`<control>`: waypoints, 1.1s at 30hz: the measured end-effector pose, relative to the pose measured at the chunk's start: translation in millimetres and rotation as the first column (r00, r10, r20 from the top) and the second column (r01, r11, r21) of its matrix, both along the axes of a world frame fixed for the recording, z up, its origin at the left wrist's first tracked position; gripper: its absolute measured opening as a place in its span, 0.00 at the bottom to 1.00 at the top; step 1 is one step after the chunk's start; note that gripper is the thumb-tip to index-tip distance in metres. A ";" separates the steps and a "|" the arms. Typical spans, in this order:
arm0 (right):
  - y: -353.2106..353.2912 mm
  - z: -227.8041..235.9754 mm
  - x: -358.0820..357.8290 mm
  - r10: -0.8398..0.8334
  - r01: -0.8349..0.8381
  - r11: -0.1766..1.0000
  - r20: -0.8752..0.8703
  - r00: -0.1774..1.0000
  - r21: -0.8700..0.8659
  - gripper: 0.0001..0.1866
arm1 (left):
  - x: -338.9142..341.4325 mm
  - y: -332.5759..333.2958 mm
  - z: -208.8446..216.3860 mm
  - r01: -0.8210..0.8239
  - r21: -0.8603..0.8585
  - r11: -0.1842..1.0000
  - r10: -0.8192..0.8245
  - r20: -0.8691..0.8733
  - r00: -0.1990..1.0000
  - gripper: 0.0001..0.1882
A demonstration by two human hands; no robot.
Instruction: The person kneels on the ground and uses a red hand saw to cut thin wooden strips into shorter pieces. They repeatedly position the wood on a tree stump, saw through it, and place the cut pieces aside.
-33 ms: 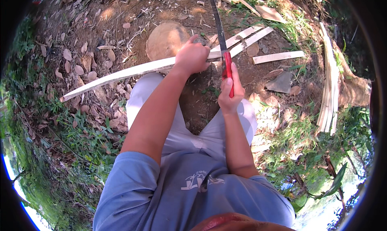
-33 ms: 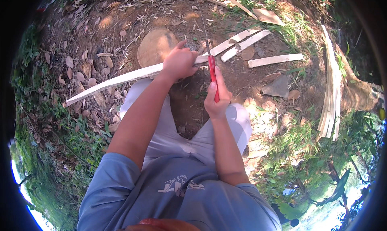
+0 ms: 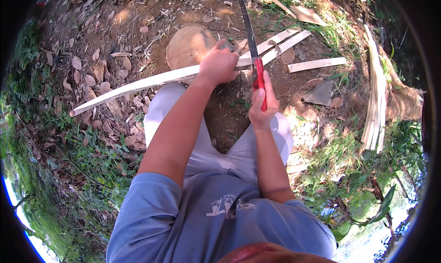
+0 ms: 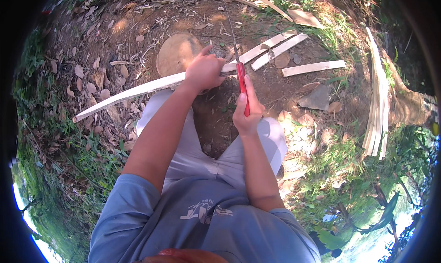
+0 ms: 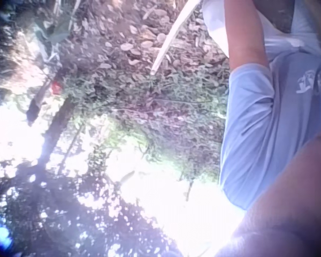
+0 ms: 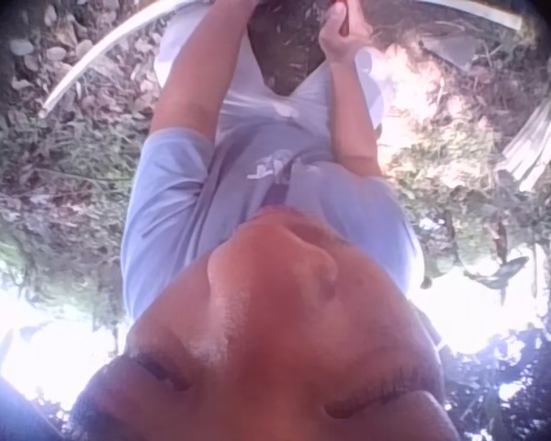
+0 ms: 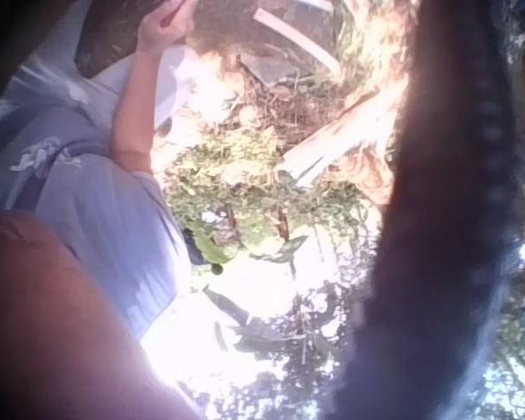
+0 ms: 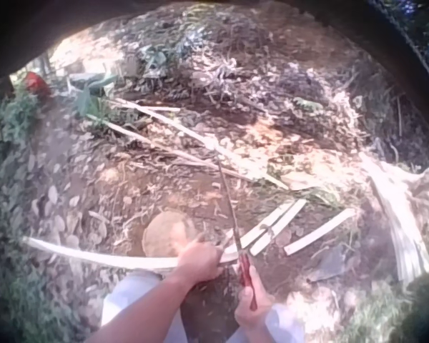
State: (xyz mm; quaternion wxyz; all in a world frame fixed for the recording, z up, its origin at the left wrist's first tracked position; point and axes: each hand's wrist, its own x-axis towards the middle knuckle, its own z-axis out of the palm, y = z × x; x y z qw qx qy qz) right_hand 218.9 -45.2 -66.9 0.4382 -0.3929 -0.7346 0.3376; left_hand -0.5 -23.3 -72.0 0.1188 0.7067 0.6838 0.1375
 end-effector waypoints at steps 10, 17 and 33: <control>10.9 40.9 5.5 -0.024 -0.015 0.990 -0.270 0.963 -0.143 0.25 | 0.4 7.2 -0.2 -0.130 0.055 0.990 0.128 0.044 0.991 0.14; 28.8 39.3 6.3 0.061 -0.077 0.991 -0.152 0.987 -0.106 0.24 | -1.1 10.2 -7.8 -0.201 0.248 0.948 0.198 0.038 0.979 0.17; 56.4 13.3 -0.5 0.126 -0.127 0.992 -0.044 0.991 -0.020 0.22 | -1.4 17.0 7.6 -0.255 0.003 0.967 0.255 0.008 0.967 0.14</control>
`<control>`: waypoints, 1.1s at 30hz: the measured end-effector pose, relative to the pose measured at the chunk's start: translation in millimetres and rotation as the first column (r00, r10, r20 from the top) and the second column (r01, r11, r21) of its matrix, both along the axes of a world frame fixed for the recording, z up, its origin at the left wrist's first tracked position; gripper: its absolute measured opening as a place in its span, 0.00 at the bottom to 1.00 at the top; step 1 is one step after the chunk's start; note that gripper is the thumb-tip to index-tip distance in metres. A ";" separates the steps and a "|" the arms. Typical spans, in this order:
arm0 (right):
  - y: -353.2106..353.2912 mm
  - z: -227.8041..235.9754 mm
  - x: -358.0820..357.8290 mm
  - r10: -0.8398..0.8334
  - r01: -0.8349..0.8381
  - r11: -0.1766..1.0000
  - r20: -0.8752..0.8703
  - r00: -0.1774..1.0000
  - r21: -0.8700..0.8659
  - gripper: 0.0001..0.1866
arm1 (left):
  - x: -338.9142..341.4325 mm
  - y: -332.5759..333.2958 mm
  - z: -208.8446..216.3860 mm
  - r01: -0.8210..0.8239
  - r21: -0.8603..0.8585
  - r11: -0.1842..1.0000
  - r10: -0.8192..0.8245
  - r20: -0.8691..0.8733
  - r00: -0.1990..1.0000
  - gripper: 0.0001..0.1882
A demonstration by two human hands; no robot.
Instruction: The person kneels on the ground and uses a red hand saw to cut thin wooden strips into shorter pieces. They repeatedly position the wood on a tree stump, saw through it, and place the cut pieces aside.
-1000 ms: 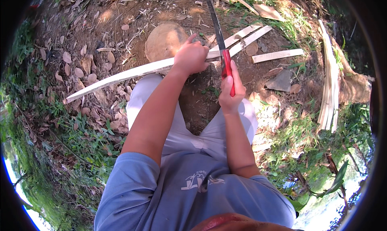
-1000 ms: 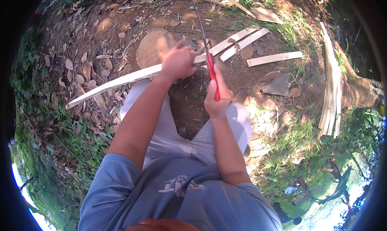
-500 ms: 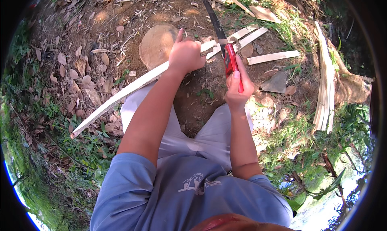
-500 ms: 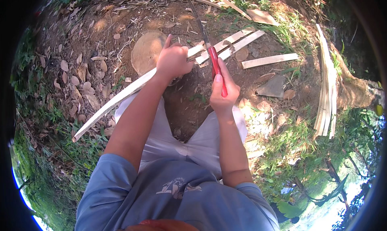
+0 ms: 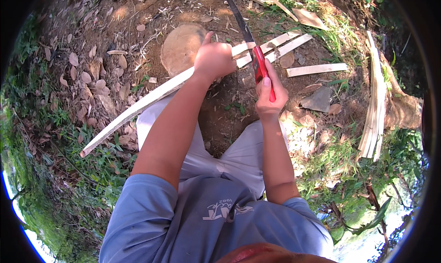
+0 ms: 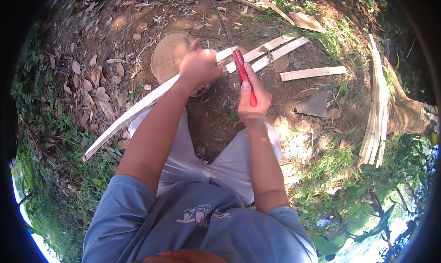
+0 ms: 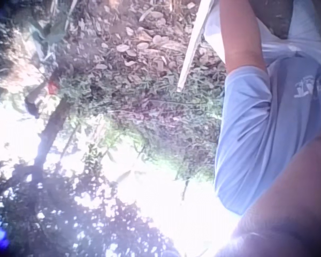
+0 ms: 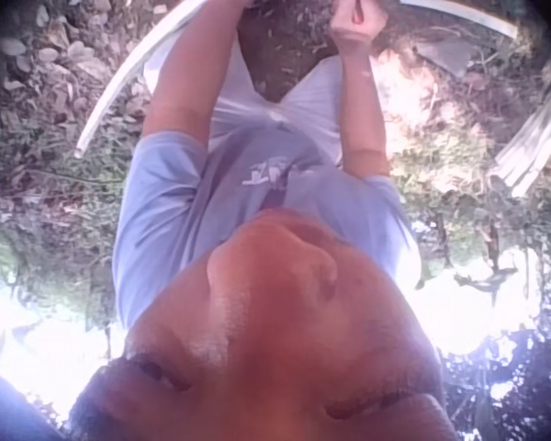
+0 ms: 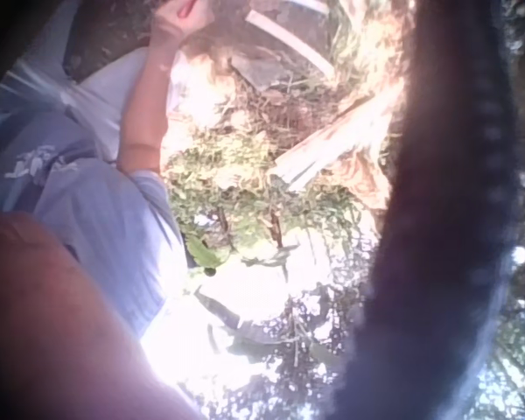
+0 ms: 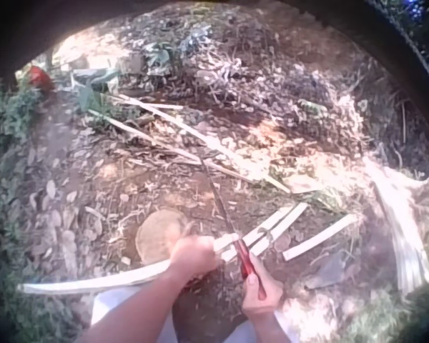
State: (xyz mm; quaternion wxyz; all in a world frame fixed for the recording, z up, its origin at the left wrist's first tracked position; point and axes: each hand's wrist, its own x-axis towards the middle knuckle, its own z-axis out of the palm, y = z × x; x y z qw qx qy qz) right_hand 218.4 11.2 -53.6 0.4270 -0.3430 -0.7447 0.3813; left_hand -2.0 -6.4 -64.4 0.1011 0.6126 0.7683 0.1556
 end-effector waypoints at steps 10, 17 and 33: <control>2.1 6.5 7.6 0.049 -0.049 0.999 -0.006 0.999 0.015 0.22 | -1.8 0.9 3.8 0.008 -0.050 0.999 -0.008 0.011 1.000 0.15; 2.1 7.2 11.0 0.074 -0.074 0.996 0.000 0.997 -0.049 0.22 | -3.6 0.9 3.8 0.002 -0.039 0.999 -0.001 0.020 1.000 0.16; -19.5 6.7 41.4 0.055 -0.057 0.998 0.139 0.989 0.011 0.22 | -4.1 4.7 1.6 0.014 -0.044 0.999 -0.010 0.082 0.997 0.15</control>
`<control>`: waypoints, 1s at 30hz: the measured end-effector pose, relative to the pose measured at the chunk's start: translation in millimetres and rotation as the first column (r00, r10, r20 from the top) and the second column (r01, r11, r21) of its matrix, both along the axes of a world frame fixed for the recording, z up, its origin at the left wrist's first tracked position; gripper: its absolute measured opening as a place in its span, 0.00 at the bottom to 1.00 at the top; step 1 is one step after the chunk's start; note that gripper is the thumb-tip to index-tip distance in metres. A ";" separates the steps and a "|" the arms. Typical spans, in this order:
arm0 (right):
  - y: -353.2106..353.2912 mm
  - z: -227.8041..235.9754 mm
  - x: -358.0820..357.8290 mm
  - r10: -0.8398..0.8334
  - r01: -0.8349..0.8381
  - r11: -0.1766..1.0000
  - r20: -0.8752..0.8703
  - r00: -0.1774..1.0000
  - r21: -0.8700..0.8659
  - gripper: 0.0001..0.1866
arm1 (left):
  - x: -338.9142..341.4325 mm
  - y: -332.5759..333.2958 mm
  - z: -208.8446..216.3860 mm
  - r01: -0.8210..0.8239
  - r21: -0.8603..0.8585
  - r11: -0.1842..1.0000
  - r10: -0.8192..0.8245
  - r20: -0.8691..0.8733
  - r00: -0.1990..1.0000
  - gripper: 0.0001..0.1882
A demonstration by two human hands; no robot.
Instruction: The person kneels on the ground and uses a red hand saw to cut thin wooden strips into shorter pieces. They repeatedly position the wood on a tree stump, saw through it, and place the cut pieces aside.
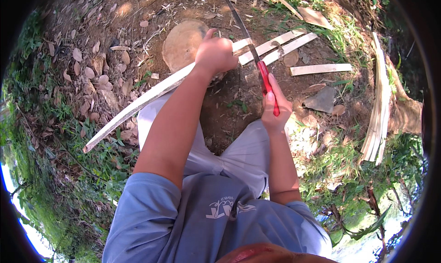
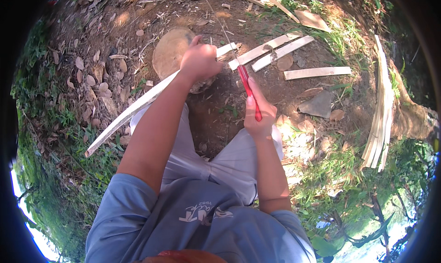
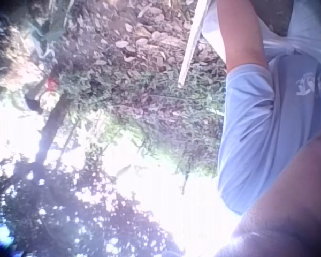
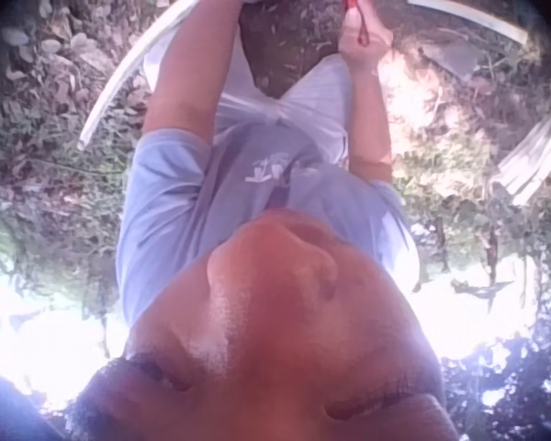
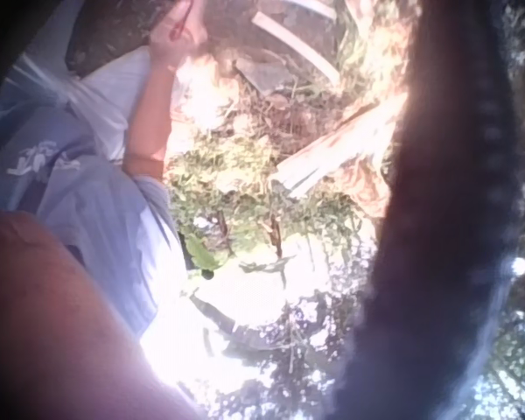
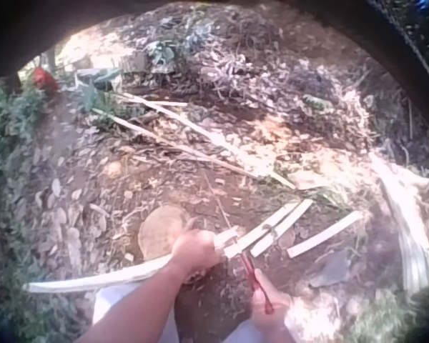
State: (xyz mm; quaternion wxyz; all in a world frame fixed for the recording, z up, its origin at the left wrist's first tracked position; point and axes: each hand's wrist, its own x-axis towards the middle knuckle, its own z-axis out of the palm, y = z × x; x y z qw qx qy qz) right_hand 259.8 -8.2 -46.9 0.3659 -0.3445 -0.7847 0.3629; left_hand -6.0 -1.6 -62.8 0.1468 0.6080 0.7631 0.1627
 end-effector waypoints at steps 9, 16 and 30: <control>-73.2 46.3 129.4 0.003 -0.008 0.999 0.135 0.991 0.033 0.24 | -0.5 -2.5 -2.8 0.004 -0.015 1.000 -0.005 -0.033 0.999 0.16; -61.8 67.9 90.3 -0.045 0.054 0.995 0.109 0.993 -0.081 0.21 | -2.9 -2.0 -17.2 0.032 0.128 0.991 -0.023 -0.069 0.997 0.13; 20.2 12.7 -58.0 -0.001 0.023 0.976 -0.103 0.995 0.214 0.21 | 2.8 -4.9 -5.2 0.029 0.079 0.996 -0.025 -0.053 0.998 0.13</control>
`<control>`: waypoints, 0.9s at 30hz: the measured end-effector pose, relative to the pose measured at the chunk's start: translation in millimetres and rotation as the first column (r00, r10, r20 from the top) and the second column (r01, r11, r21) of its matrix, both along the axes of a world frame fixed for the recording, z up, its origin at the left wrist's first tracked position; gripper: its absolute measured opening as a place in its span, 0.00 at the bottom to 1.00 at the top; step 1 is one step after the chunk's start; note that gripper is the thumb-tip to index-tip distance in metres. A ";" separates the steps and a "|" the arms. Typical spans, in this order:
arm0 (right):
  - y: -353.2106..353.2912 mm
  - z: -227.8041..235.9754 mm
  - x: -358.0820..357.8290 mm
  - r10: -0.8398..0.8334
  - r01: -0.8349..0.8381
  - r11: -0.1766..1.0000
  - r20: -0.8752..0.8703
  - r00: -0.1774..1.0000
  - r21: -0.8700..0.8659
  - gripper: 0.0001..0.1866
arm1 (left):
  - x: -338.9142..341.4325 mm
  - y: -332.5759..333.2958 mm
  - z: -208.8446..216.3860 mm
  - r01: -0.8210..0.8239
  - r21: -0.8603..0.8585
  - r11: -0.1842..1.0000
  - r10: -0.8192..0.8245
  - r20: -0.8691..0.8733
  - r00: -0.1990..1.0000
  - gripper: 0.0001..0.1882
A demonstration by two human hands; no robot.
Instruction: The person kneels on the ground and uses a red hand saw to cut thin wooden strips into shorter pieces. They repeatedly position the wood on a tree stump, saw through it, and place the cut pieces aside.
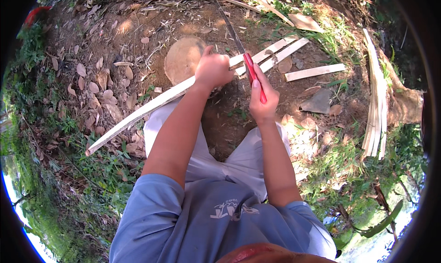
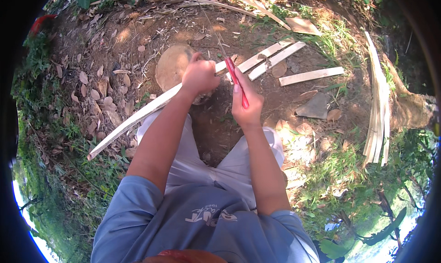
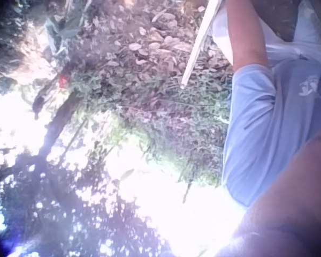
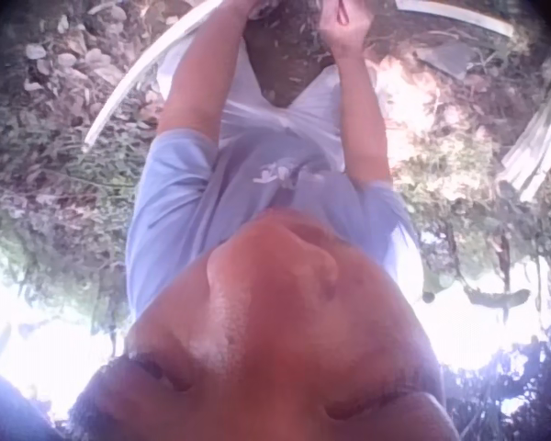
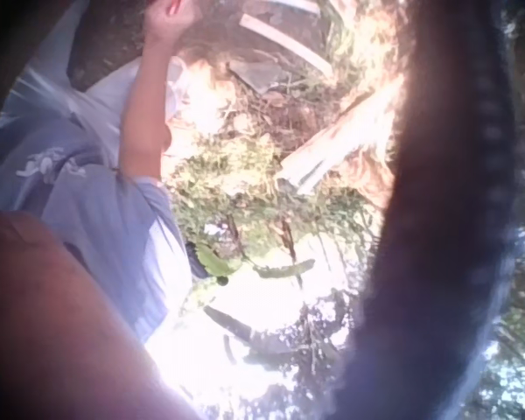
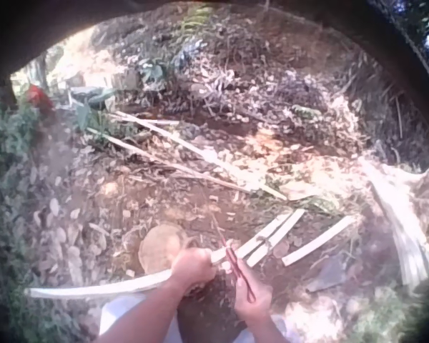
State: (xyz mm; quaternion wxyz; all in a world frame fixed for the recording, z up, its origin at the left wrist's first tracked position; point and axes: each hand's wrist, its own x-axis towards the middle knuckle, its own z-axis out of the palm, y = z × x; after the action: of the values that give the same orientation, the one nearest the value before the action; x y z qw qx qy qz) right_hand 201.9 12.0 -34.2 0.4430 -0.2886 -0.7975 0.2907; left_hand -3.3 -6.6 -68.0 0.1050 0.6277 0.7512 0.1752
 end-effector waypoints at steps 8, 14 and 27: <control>-113.9 18.6 176.0 -0.052 0.109 0.969 0.247 0.968 -0.221 0.23 | 0.1 -3.7 -9.2 -0.001 0.038 0.999 0.002 -0.033 0.999 0.12; -107.3 40.7 170.7 0.001 0.066 0.972 0.282 0.959 -0.227 0.22 | -2.7 -0.9 -11.2 0.014 0.148 0.989 -0.017 0.019 1.000 0.11; -26.7 49.7 25.4 -0.105 -0.134 0.807 -0.363 0.926 -0.575 0.22 | -7.6 -1.5 -12.6 0.097 0.050 0.994 -0.097 -0.003 0.995 0.13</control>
State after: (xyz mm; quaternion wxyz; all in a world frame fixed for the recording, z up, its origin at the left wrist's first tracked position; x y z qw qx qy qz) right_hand 227.3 -14.7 15.5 0.4739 -0.3440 -0.5693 0.5770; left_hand -10.9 -8.1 -80.6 0.0974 0.6658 0.7153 0.1883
